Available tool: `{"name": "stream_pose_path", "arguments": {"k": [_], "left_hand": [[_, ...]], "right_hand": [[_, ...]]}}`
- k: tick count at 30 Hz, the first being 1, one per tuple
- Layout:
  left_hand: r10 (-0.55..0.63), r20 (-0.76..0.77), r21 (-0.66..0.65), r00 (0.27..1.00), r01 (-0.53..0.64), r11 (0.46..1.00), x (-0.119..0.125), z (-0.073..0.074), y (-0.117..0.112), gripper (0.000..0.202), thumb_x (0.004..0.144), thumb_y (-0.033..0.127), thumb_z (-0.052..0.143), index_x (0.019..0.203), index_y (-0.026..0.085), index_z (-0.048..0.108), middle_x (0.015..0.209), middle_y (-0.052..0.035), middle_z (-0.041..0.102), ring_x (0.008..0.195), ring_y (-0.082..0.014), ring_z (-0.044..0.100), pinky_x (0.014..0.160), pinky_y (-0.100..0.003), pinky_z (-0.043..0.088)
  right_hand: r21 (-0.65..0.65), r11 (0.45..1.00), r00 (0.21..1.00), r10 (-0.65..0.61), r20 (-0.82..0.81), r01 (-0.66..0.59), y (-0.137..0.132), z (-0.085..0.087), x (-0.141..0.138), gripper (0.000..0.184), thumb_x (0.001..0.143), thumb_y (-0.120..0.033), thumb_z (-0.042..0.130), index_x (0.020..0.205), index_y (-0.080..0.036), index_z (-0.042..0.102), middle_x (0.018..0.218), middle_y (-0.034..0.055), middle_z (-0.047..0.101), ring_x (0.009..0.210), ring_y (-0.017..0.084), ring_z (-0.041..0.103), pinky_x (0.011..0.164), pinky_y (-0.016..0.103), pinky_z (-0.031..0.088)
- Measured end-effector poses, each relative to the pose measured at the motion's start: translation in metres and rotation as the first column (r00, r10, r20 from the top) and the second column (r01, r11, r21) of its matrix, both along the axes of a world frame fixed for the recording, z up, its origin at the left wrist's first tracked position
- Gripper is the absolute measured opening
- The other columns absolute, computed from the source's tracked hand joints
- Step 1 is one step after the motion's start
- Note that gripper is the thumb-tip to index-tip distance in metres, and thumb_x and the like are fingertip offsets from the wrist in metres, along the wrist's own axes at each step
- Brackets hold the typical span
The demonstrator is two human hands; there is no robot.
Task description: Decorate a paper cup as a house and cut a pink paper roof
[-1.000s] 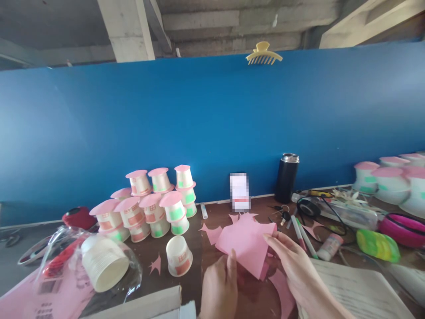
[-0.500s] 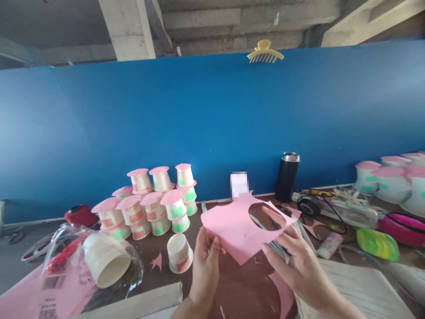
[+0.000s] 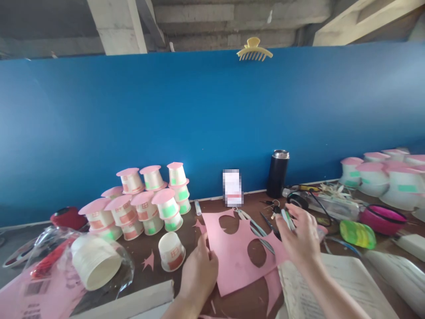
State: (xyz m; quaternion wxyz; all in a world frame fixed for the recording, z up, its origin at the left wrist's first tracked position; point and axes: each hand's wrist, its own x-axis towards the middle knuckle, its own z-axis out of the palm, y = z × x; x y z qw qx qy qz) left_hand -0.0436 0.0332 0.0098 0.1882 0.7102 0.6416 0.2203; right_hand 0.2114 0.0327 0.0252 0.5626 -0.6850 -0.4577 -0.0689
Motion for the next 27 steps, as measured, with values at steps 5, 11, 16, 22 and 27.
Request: {"name": "stream_pose_path", "arguments": {"k": [5,11,16,22,27], "left_hand": [[0.015,-0.301,0.029,0.954,-0.006,1.0,0.001,0.005,-0.006,0.046,0.087,0.017,0.036,0.132,0.014,0.043,0.087,-0.014,0.074,0.078,-0.0293,0.071,0.059,-0.033,0.044],[0.005,-0.401,0.033,0.916,0.009,0.999,0.0,0.005,-0.008,0.054,0.087,0.013,0.037,0.141,0.011,0.033,0.083,-0.0137,0.075,0.073,-0.0268,0.071,0.057,-0.03,0.044],[0.005,-0.369,0.171,0.929,0.063,0.983,-0.005,0.006,-0.008,0.046,0.091,0.013,0.033,0.136,0.014,0.041,0.089,-0.0117,0.075,0.074,-0.0228,0.072,0.057,-0.028,0.045],[0.043,-0.206,0.508,0.978,0.069,0.858,-0.012,0.054,-0.015,0.034,0.091,0.023,0.043,0.122,0.025,0.056,0.103,-0.0043,0.074,0.083,-0.0197,0.07,0.068,-0.027,0.049],[0.124,-0.081,0.645,0.989,-0.043,0.763,-0.051,0.096,-0.018,0.034,0.091,0.038,0.046,0.121,0.028,0.057,0.097,-0.0028,0.071,0.076,-0.0193,0.066,0.07,-0.03,0.052]], "right_hand": [[-0.038,0.988,0.972,0.156,0.175,-0.151,-0.008,-0.005,-0.02,0.022,0.083,-0.033,0.051,0.101,-0.023,0.061,0.109,0.0104,0.062,0.106,0.03,0.056,0.093,0.05,0.045],[-0.11,0.954,0.914,0.3,0.274,-0.281,-0.015,-0.011,-0.037,0.018,0.087,-0.024,0.051,0.102,-0.024,0.062,0.116,0.0095,0.058,0.104,0.027,0.058,0.085,0.043,0.05],[-0.202,0.903,0.837,0.429,0.341,-0.38,-0.019,-0.008,-0.046,0.021,0.083,-0.014,0.052,0.092,-0.026,0.067,0.099,0.0048,0.068,0.095,0.025,0.061,0.083,0.04,0.049],[-0.282,0.873,0.805,0.48,0.348,-0.398,-0.022,-0.009,-0.051,0.022,0.082,-0.012,0.054,0.088,-0.027,0.069,0.092,0.0027,0.072,0.088,0.024,0.063,0.08,0.04,0.048],[-0.295,0.874,0.813,0.473,0.338,-0.386,-0.021,-0.012,-0.049,0.021,0.084,-0.014,0.052,0.088,-0.026,0.069,0.092,0.0046,0.073,0.086,0.025,0.063,0.079,0.041,0.048]]}}
